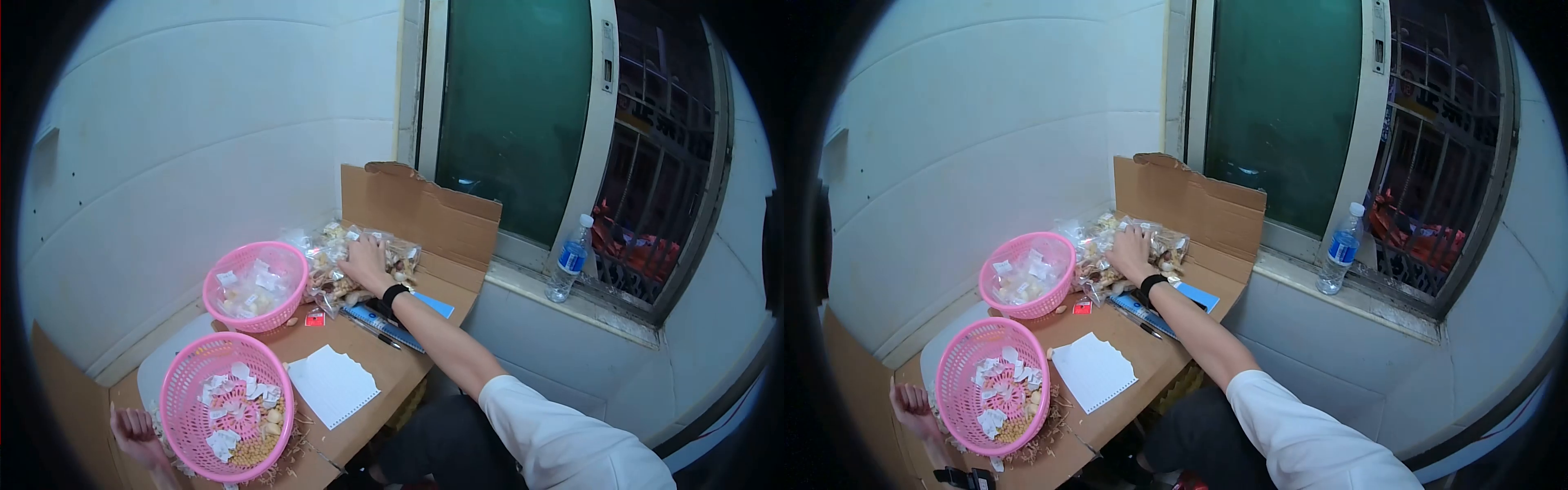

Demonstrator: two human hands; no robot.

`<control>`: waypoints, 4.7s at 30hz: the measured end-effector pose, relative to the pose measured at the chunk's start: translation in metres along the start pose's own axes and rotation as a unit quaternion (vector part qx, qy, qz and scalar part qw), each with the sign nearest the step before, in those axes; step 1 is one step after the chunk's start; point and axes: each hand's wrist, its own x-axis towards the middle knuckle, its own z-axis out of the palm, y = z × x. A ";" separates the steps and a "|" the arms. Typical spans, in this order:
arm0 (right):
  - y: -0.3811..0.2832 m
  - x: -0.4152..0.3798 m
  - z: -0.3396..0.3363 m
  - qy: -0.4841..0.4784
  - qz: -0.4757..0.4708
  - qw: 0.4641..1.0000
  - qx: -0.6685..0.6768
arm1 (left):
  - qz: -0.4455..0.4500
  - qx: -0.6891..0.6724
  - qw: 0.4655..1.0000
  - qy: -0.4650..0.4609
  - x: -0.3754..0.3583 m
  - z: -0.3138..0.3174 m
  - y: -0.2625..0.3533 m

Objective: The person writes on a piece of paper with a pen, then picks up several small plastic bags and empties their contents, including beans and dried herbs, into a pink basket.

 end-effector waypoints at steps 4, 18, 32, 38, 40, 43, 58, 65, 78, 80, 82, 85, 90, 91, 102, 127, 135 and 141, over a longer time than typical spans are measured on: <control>0.005 0.001 0.002 0.032 -0.035 0.997 0.062 | -0.004 -0.002 0.981 0.195 -0.004 0.027 0.001; 0.014 0.030 -0.001 -0.002 -0.001 0.880 0.474 | -0.065 0.076 0.992 0.082 -0.002 0.051 0.008; -0.222 -0.081 -0.118 -0.233 -0.195 0.730 0.612 | -0.071 0.379 0.922 0.022 0.017 0.088 -0.004; -0.244 -0.125 -0.117 -0.122 -0.321 0.792 0.504 | -0.117 0.454 0.883 -0.005 0.008 0.114 -0.030; -0.243 -0.135 -0.112 -0.131 -0.305 0.788 0.519 | -0.079 0.495 0.862 -0.073 0.001 0.124 -0.033; -0.246 -0.143 -0.111 -0.126 -0.282 0.775 0.552 | -0.061 0.598 0.792 -0.108 -0.001 0.130 -0.024; -0.240 -0.137 -0.116 -0.138 -0.116 0.668 0.722 | -0.186 0.442 0.871 -0.105 -0.014 0.135 -0.022; -0.232 -0.141 -0.105 -0.167 -0.148 0.730 0.646 | -0.039 0.465 0.884 0.029 -0.005 0.113 -0.018; -0.225 -0.138 -0.101 -0.065 -0.219 0.834 0.502 | 0.069 0.622 0.779 -0.020 -0.001 0.131 -0.011; -0.224 -0.136 -0.103 -0.058 -0.231 0.832 0.502 | 0.078 0.651 0.753 -0.050 -0.003 0.137 -0.011; -0.224 -0.136 -0.107 -0.049 -0.241 0.829 0.502 | 0.100 0.671 0.730 -0.083 -0.003 0.139 -0.011; -0.223 -0.137 -0.110 -0.066 -0.244 0.825 0.505 | 0.074 0.690 0.709 -0.126 -0.004 0.145 -0.008; -0.223 -0.136 -0.113 -0.064 -0.252 0.820 0.510 | 0.081 0.668 0.730 -0.117 -0.004 0.144 -0.009; -0.222 -0.136 -0.112 -0.066 -0.253 0.820 0.509 | 0.095 0.676 0.722 -0.112 -0.006 0.144 -0.010; -0.233 -0.144 -0.111 -0.048 -0.310 0.738 0.597 | 0.084 0.661 0.740 -0.092 -0.009 0.146 -0.011; -0.221 -0.139 -0.121 -0.366 -0.187 0.634 0.656 | -0.064 0.546 0.835 -0.027 -0.011 0.110 -0.014; -0.209 -0.106 -0.105 -0.469 -0.030 0.507 0.722 | -0.046 0.455 0.886 0.080 -0.005 0.125 -0.019; -0.189 -0.073 -0.074 -0.356 0.116 0.428 0.823 | -0.025 0.491 0.868 0.072 -0.006 0.114 -0.020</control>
